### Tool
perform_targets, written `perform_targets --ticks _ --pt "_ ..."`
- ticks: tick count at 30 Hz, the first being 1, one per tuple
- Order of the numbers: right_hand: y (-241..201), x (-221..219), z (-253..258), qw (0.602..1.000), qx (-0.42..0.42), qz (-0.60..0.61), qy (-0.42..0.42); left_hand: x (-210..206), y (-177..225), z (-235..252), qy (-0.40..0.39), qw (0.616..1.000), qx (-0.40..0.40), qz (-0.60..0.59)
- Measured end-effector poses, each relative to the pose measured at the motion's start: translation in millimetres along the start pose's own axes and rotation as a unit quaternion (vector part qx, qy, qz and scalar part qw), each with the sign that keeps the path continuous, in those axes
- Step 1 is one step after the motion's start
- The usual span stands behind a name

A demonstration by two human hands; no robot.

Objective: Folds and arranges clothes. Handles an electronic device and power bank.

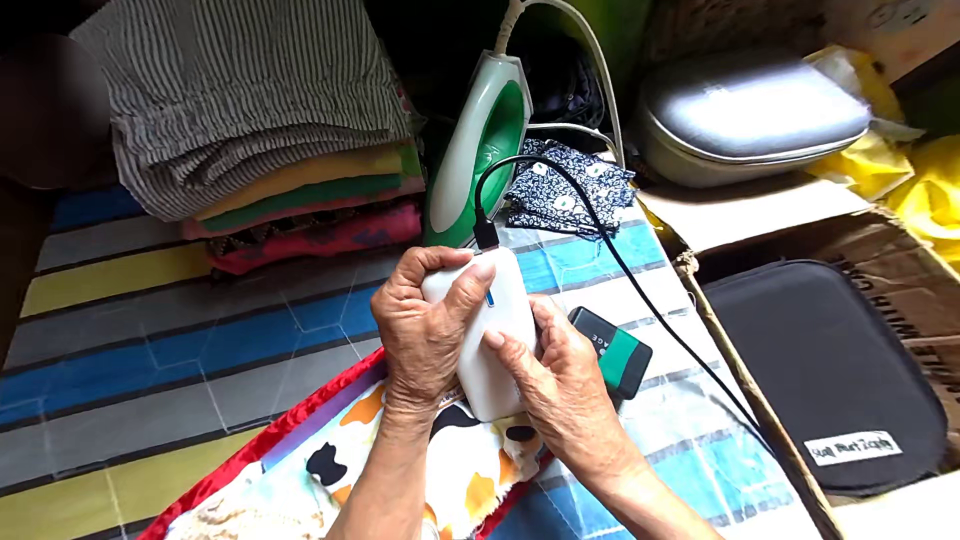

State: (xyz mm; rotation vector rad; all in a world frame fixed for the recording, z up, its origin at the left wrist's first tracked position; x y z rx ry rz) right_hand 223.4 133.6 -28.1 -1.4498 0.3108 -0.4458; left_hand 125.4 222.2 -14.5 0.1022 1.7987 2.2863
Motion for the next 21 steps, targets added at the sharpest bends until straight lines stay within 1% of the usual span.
perform_targets --ticks 5,12,21 --pt "-0.7 -0.6 -0.1 1.0 -0.003 0.007 -0.009 2.3 1.4 0.5 0.014 1.0 0.001 0.008" --pt "-1.0 -0.4 -0.9 1.0 0.019 0.02 -0.012 3.4 4.0 -0.2 0.009 1.0 -0.029 0.003" --pt "-0.2 -0.7 -0.9 0.999 0.024 0.021 -0.012 2.6 3.5 0.2 0.004 1.0 -0.025 0.001"
Point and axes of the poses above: each hand's wrist, its own z-axis towards the middle knuckle, its own x-axis out of the back of the hand, y = z × x, the point moved 4 cm from there along z, towards the middle knuckle, and after that the axes turned 6 degrees about x, right-handed, at the moved point
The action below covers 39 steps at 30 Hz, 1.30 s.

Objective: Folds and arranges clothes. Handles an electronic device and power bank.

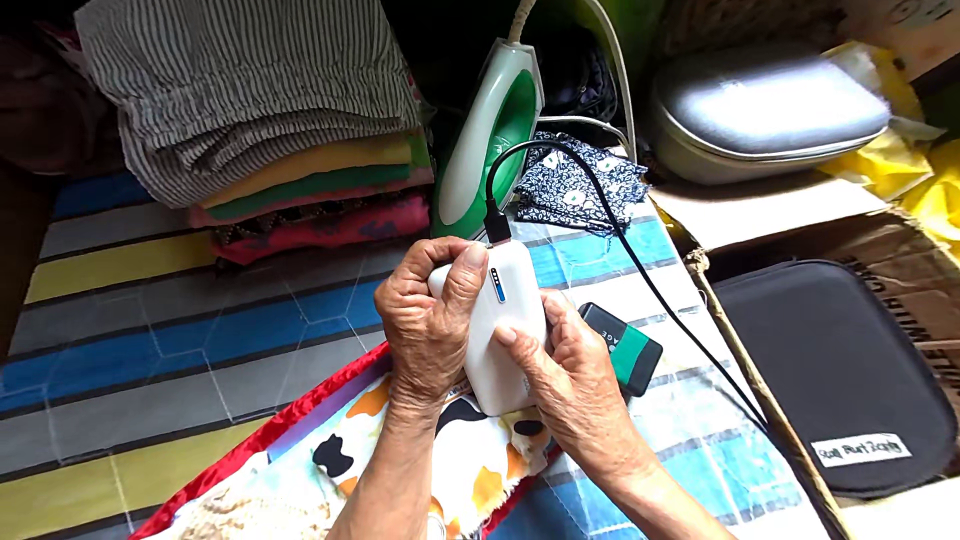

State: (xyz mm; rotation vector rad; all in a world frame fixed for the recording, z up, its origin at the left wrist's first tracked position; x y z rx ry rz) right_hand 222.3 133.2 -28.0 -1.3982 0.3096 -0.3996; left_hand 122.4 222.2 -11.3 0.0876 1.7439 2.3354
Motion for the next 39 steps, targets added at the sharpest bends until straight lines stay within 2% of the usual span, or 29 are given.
perform_targets --ticks 17,24,35,39 --pt "-0.1 0.0 0.6 1.0 -0.006 -0.004 0.0 -2.3 -2.7 3.8 -0.004 1.0 -0.011 -0.026" --pt "0.4 0.3 -0.1 1.0 0.002 -0.001 0.005 2.2 -3.1 -0.4 -0.064 0.996 0.006 -0.055" --pt "-0.4 -0.3 -0.6 1.0 0.012 -0.014 0.007 1.4 -1.2 -1.2 -0.063 0.998 -0.006 -0.03" --pt "0.6 0.2 -0.1 0.999 0.005 0.014 0.03 -0.1 -3.5 -0.2 -0.093 0.992 0.02 -0.078"
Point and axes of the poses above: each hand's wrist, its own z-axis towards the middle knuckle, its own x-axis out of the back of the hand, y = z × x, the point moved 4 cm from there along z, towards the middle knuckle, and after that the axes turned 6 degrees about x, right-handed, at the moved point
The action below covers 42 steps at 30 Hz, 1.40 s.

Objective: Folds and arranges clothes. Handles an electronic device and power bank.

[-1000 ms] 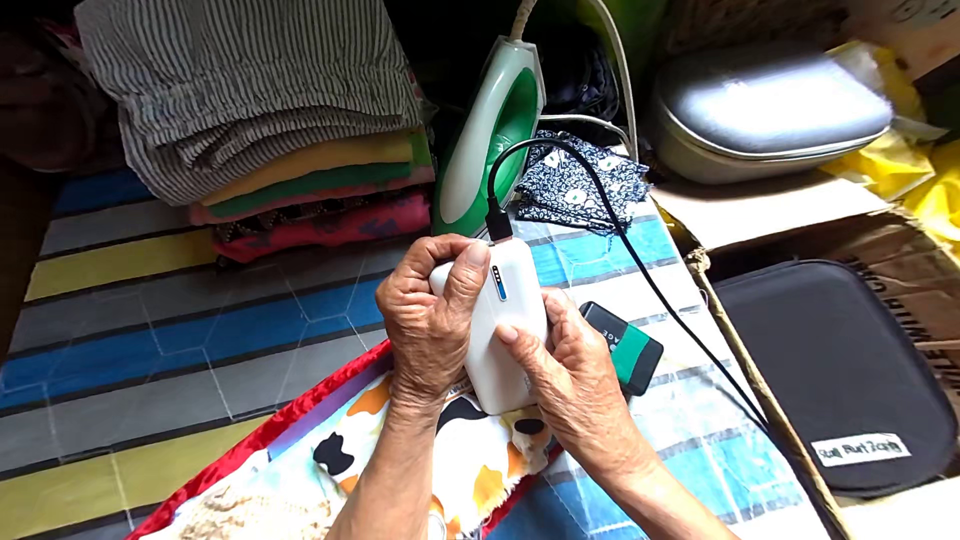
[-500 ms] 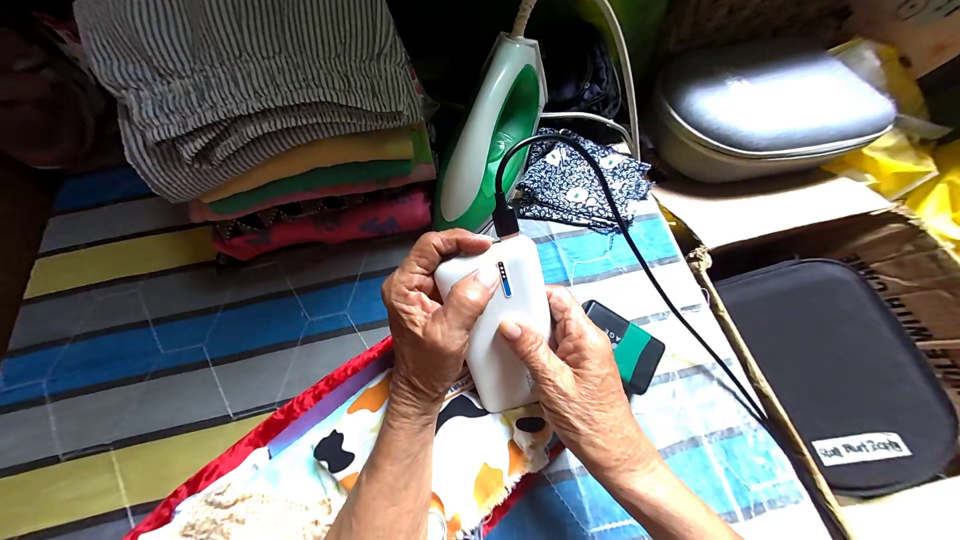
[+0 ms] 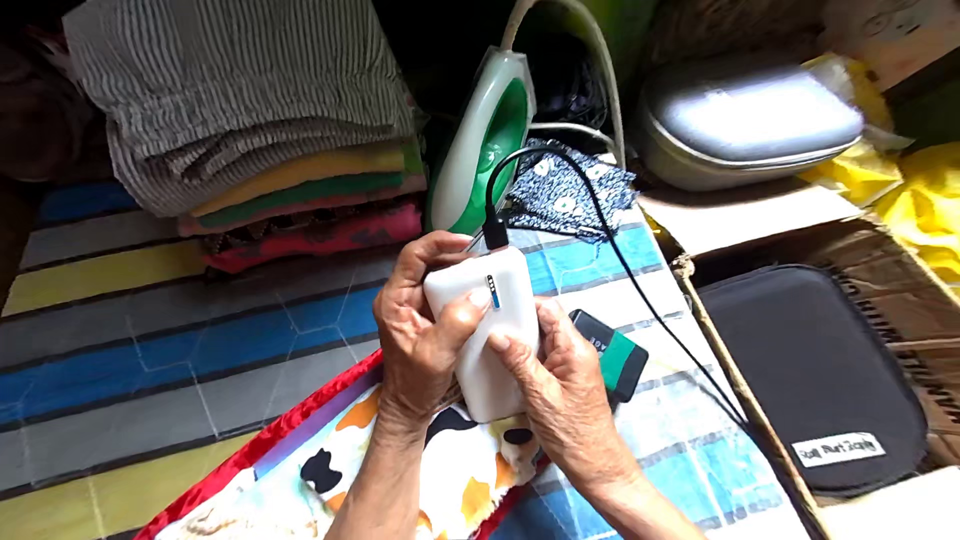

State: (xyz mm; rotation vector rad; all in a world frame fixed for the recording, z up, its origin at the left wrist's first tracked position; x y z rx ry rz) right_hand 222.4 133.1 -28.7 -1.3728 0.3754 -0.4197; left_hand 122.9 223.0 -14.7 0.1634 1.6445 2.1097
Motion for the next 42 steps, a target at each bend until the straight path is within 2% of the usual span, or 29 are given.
perform_targets --ticks 4,6,9,11,15,19,21,23,30,35,39,42 --pt "3.0 4.7 5.7 0.999 -0.023 0.019 0.032 -8.4 -9.2 3.1 -0.017 0.997 0.075 -0.028" --pt "4.2 9.3 9.2 0.998 -0.026 0.02 0.046 -12.3 -9.3 3.1 -0.012 0.99 0.141 -0.025" --pt "-1.3 23.9 17.8 0.995 -0.021 0.026 0.09 -22.7 4.3 4.5 -0.03 0.963 0.264 0.043" --pt "-8.2 35.0 23.9 0.992 -0.015 0.039 0.12 -32.8 13.3 10.9 -0.06 0.948 0.298 0.097" --pt "-18.0 57.2 35.4 0.985 -0.007 0.045 0.165 -66.2 21.6 31.0 -0.08 0.941 0.296 0.142" --pt "-20.4 86.3 42.2 0.97 0.006 -0.018 0.243 -95.0 10.5 54.1 -0.099 0.949 0.29 0.067" --pt "-21.1 96.0 43.7 0.962 -0.008 -0.014 0.274 -104.5 4.4 71.0 -0.087 0.954 0.287 0.018" --pt "-18.7 100.5 44.5 0.956 -0.02 -0.017 0.291 -110.2 0.9 88.9 -0.059 0.955 0.291 0.024" --pt "-14.6 93.0 43.5 0.968 -0.005 -0.053 0.246 -94.3 -49.5 118.5 0.038 0.905 0.383 0.185" --pt "-16.2 84.7 41.0 0.973 0.006 -0.043 0.226 -91.7 -75.2 117.2 0.07 0.881 0.412 0.221" --pt "-17.2 80.4 39.7 0.975 0.023 -0.059 0.212 -90.0 -78.3 119.3 0.104 0.867 0.398 0.282" --pt "-18.0 77.7 38.9 0.974 0.04 -0.071 0.213 -90.5 -69.8 116.2 0.082 0.851 0.361 0.372"
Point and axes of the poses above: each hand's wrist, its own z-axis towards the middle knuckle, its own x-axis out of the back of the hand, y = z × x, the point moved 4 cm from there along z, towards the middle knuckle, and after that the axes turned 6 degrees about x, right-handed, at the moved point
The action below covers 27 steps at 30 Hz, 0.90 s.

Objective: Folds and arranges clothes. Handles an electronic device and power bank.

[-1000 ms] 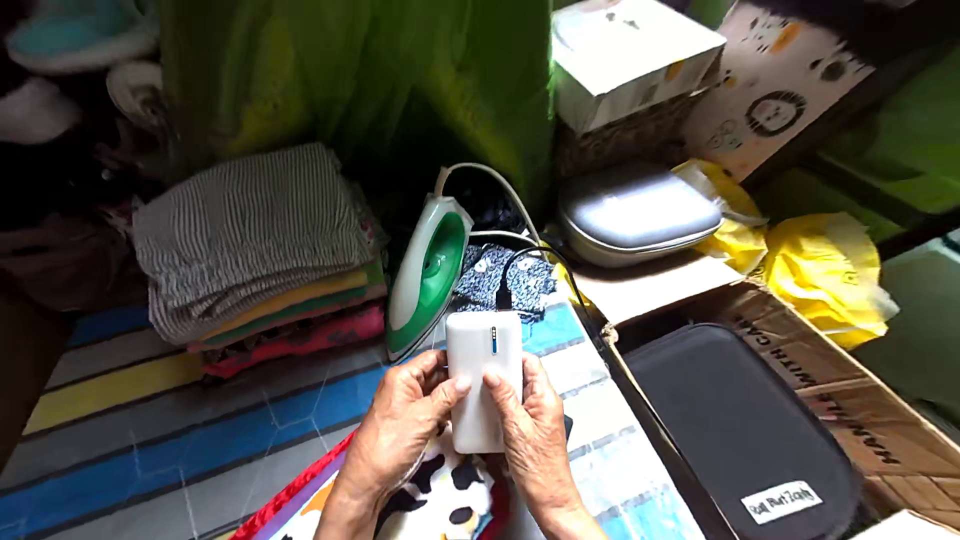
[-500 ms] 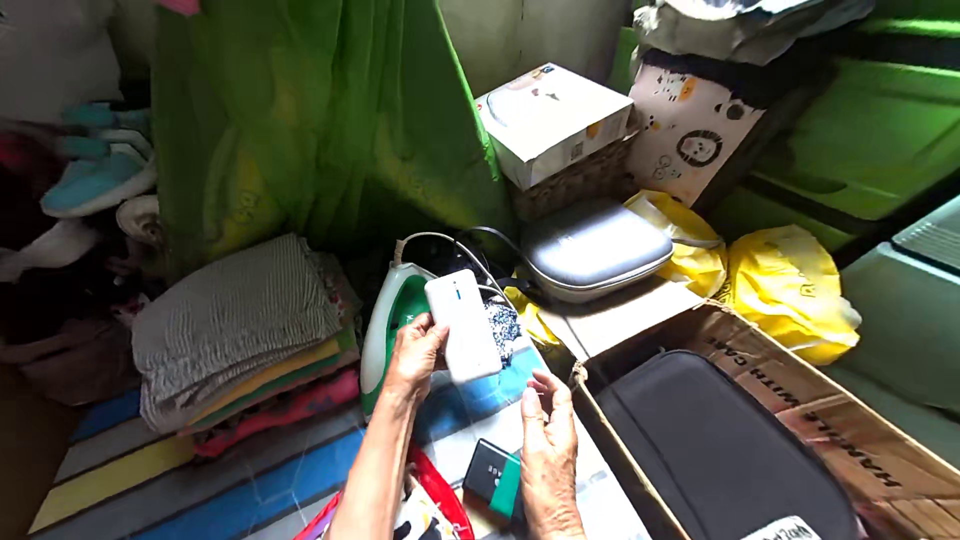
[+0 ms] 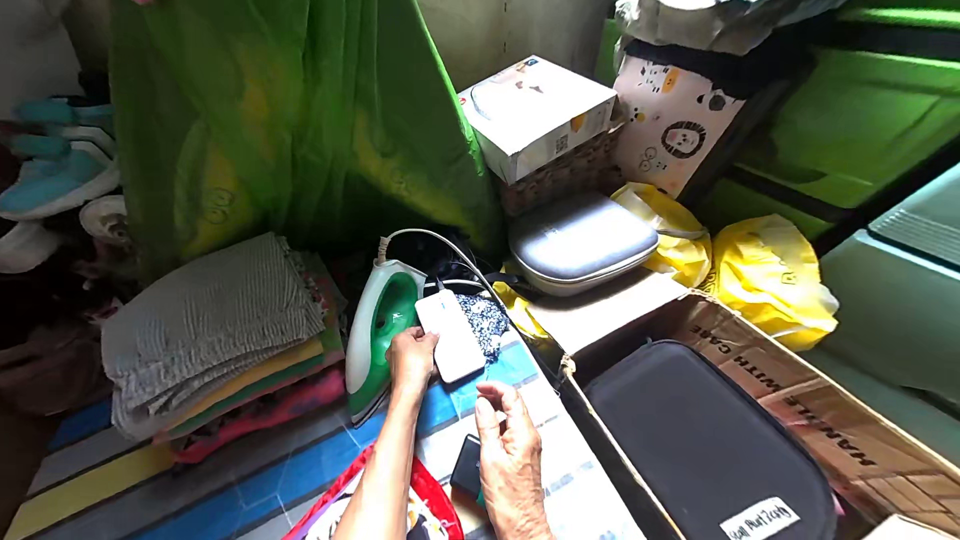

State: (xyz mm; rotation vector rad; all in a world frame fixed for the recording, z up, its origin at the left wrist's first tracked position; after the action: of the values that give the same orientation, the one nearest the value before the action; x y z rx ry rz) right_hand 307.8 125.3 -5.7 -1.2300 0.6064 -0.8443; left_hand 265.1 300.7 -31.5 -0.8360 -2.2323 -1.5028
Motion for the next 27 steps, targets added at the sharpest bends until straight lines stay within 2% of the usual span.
perform_targets --ticks 3,5,8,16,27 --pt "0.5 -2.3 -2.9 1.0 0.025 -0.013 -0.005 3.2 -1.4 -2.7 0.006 0.999 -0.032 0.043" --pt "1.0 -4.8 -4.4 0.999 0.042 -0.019 -0.009 2.9 -4.2 -0.8 -0.002 0.999 -0.024 0.028" --pt "1.6 -7.0 -5.6 0.997 0.062 -0.032 -0.02 1.3 -11.0 1.8 -0.026 0.998 0.017 -0.049" --pt "1.9 -9.4 -8.4 0.995 0.079 -0.038 -0.042 4.0 -25.0 -24.5 0.018 0.98 0.065 -0.189" --pt "3.3 -15.3 -15.1 0.992 0.088 -0.06 -0.071 4.5 -33.2 -17.0 -0.02 0.988 0.056 -0.14"
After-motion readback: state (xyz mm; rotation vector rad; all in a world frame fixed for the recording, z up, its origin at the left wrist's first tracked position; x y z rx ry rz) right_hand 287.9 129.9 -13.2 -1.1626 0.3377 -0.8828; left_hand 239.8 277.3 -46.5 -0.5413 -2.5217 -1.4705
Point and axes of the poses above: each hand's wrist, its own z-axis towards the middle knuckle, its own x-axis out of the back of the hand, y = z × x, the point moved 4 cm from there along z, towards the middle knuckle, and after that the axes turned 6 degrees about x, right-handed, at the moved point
